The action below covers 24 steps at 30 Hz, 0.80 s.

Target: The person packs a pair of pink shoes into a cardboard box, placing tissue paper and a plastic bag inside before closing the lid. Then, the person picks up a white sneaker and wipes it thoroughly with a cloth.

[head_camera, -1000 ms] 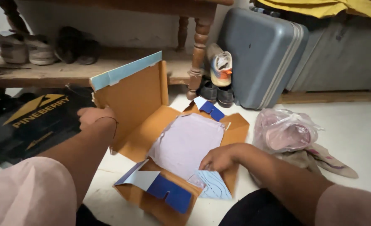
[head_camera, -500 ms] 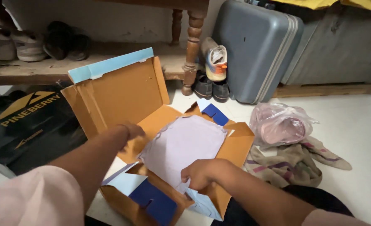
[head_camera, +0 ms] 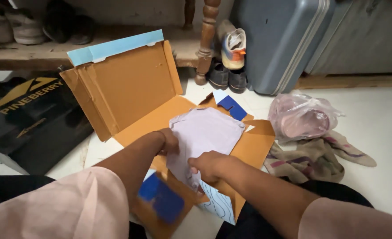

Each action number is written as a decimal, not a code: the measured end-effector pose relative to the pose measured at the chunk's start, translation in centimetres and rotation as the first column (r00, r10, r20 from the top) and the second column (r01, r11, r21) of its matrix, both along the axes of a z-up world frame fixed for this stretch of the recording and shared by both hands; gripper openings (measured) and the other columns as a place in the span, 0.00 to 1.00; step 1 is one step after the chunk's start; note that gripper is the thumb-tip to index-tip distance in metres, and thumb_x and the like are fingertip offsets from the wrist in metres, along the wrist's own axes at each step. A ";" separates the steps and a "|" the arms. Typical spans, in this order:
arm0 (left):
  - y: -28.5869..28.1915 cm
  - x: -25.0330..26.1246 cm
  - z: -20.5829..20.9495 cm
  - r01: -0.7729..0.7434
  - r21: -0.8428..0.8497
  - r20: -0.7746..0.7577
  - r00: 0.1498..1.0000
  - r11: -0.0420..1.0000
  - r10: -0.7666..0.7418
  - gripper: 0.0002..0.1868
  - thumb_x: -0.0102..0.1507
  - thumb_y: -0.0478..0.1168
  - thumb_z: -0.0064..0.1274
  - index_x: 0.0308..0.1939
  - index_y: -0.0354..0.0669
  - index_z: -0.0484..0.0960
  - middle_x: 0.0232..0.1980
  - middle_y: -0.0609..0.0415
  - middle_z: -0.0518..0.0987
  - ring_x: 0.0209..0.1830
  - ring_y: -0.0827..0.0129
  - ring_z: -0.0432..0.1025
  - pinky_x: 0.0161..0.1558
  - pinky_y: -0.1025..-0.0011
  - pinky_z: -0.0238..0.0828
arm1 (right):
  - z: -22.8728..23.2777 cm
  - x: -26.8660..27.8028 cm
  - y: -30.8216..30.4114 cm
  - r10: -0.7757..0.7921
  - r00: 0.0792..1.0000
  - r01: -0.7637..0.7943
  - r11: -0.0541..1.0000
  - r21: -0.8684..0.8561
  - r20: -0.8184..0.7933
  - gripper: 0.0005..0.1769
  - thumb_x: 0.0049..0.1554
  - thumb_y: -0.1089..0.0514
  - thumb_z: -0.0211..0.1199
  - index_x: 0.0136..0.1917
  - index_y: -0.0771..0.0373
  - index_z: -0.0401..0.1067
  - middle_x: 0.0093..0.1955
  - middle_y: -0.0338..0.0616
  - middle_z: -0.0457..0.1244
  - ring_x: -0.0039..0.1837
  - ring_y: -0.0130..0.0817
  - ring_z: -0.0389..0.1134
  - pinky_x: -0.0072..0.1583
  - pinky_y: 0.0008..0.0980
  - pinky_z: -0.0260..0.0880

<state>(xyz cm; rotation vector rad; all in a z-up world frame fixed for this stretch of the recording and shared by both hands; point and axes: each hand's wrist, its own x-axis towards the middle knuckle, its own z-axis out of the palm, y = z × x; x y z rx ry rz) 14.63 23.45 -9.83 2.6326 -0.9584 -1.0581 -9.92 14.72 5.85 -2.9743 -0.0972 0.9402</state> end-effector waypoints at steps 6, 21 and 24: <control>0.4 -3.1 3.5 0.016 -0.036 0.193 0.981 0.999 -0.009 0.27 0.53 0.53 0.66 0.48 0.38 0.89 0.46 0.43 0.87 0.42 0.57 0.82 0.48 0.62 0.78 | -1.3 1.0 -0.8 -0.014 1.000 0.014 1.000 -0.001 0.011 0.39 0.43 0.40 0.78 0.62 0.52 0.65 0.58 0.51 0.68 0.63 0.52 0.69 0.61 0.45 0.69; 2.7 -5.2 6.3 -0.487 -0.426 0.075 0.821 0.763 0.566 0.40 0.55 0.38 0.57 0.72 0.46 0.65 0.63 0.35 0.78 0.65 0.44 0.72 0.64 0.59 0.69 | -5.7 5.1 4.2 -0.565 0.794 0.498 0.816 0.294 0.226 0.26 0.54 0.62 0.60 0.66 0.59 0.63 0.57 0.56 0.68 0.58 0.52 0.73 0.55 0.46 0.76; 3.2 -4.7 6.4 -0.550 -0.411 0.003 0.796 0.727 0.605 0.38 0.54 0.42 0.64 0.67 0.42 0.70 0.64 0.37 0.76 0.65 0.44 0.71 0.63 0.58 0.69 | -7.0 5.9 2.6 -0.593 0.803 0.524 0.659 0.539 -0.056 0.26 0.54 0.59 0.68 0.63 0.68 0.67 0.51 0.56 0.69 0.49 0.49 0.77 0.45 0.42 0.79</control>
